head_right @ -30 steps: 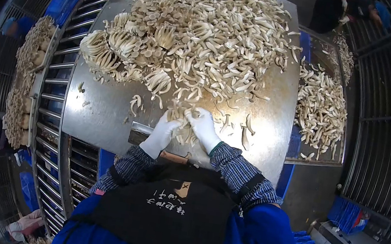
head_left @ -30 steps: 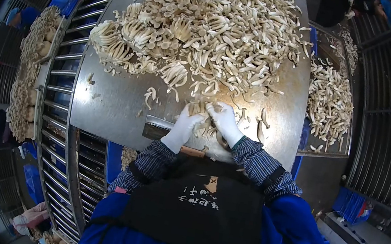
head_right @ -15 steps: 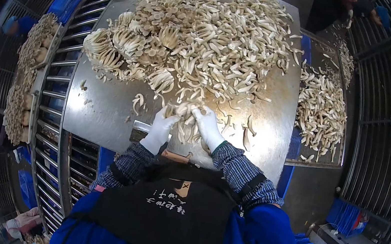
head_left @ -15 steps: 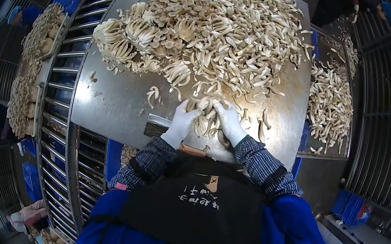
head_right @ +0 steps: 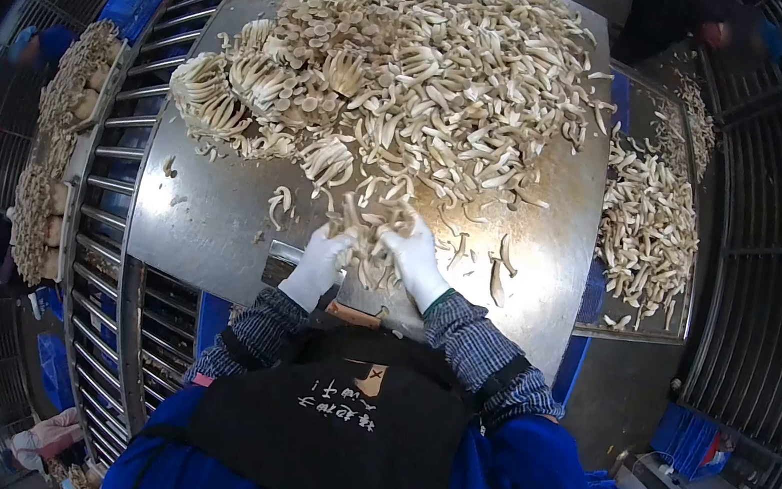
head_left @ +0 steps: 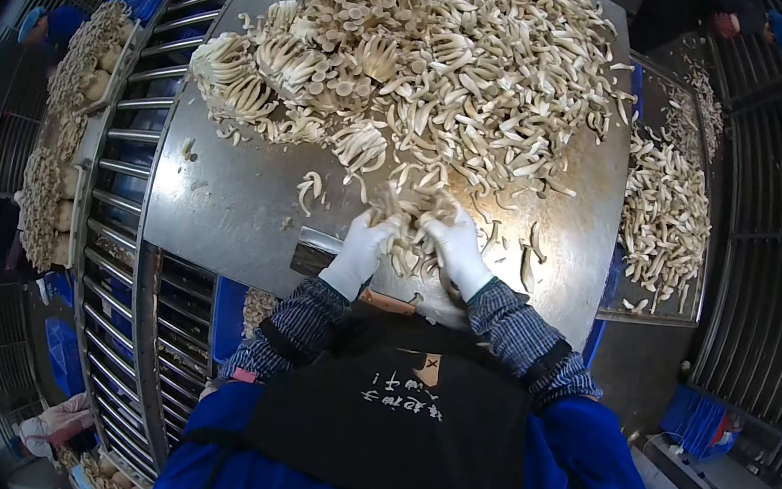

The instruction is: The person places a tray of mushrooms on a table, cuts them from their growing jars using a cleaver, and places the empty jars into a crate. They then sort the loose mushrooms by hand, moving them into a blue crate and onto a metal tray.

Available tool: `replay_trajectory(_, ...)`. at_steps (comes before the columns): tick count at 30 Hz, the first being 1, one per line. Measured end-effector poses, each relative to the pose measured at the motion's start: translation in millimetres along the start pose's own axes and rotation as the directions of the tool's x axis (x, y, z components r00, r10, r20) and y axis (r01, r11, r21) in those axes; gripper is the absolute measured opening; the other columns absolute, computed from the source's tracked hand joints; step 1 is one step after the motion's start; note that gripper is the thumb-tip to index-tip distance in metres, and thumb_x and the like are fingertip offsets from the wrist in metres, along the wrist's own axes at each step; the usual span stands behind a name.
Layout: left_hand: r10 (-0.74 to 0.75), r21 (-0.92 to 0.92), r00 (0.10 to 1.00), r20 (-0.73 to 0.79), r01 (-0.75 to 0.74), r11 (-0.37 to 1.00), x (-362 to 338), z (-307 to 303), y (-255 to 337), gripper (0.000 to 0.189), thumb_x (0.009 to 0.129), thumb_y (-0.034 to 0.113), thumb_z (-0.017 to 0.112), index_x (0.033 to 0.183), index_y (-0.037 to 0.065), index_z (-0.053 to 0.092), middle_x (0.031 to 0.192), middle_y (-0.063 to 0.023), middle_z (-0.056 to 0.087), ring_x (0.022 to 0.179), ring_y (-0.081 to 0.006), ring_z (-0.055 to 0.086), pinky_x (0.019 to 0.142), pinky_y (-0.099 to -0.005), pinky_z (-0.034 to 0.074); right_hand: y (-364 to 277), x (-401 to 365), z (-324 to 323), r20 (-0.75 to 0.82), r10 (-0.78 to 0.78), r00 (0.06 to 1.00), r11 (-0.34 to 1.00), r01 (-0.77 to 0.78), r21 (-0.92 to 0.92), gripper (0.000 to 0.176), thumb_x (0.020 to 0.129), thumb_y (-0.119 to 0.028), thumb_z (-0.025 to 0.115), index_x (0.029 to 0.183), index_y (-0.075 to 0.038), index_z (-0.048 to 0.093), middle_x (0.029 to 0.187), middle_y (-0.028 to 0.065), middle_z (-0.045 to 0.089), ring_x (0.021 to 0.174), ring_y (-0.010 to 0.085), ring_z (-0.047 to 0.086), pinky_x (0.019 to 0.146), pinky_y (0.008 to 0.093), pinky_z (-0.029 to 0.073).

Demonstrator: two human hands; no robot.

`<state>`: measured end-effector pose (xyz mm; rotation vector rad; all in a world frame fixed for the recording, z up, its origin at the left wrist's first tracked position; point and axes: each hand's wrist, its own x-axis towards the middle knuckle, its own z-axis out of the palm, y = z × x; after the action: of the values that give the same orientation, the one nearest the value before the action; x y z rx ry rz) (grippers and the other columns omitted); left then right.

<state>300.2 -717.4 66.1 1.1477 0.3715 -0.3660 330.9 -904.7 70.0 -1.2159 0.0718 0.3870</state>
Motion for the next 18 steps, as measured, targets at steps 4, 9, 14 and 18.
replay_trajectory(4,-0.024,0.205,0.999,0.024,0.018,0.979,-6,9,18,0.031,0.093,0.011,0.067,0.122,0.0,0.062,0.102,-0.0052,0.069,0.086,-0.012,0.065,0.071,-0.0261,0.055,-10,1,-10,0.038,0.086,0.996,0.995,-0.088,0.051,0.037,0.096,-0.012,0.064,0.13,0.002,0.06,0.11,0.009,0.069,0.088,0.012,0.065,0.079,0.025,0.054)
replay_trajectory(9,-0.034,0.014,0.999,-0.036,0.035,0.999,-4,25,11,0.028,0.095,0.016,0.069,0.118,0.0,0.064,0.099,-0.0036,0.07,0.073,-0.011,0.065,0.063,-0.0255,0.052,-20,-3,-3,-0.06,0.189,0.98,0.97,-0.196,-0.146,0.029,0.094,-0.023,0.07,0.111,0.001,0.069,0.085,0.0041,0.071,0.068,0.008,0.061,0.056,0.0225,0.048)
replay_trajectory(14,-0.144,0.168,0.99,-0.009,0.143,0.975,2,17,18,0.027,0.092,0.016,0.071,0.115,0.001,0.066,0.095,-0.0041,0.07,0.072,-0.0105,0.065,0.06,-0.0254,0.051,-17,6,3,-0.075,0.176,0.982,0.978,-0.183,-0.097,0.026,0.096,-0.023,0.069,0.107,0.0,0.071,0.096,0.0048,0.073,0.084,0.0105,0.064,0.075,0.0249,0.05)
replay_trajectory(18,-0.06,0.423,0.998,0.0,0.055,0.905,8,13,29,0.031,0.094,0.018,0.067,0.12,0.002,0.064,0.092,0.0003,0.067,0.069,-0.0087,0.061,0.06,-0.0257,0.051,-14,8,7,-0.101,0.123,0.987,0.981,-0.136,-0.138,0.027,0.096,-0.023,0.068,0.11,0.001,0.07,0.096,0.0049,0.073,0.081,0.0102,0.063,0.071,0.0249,0.05)
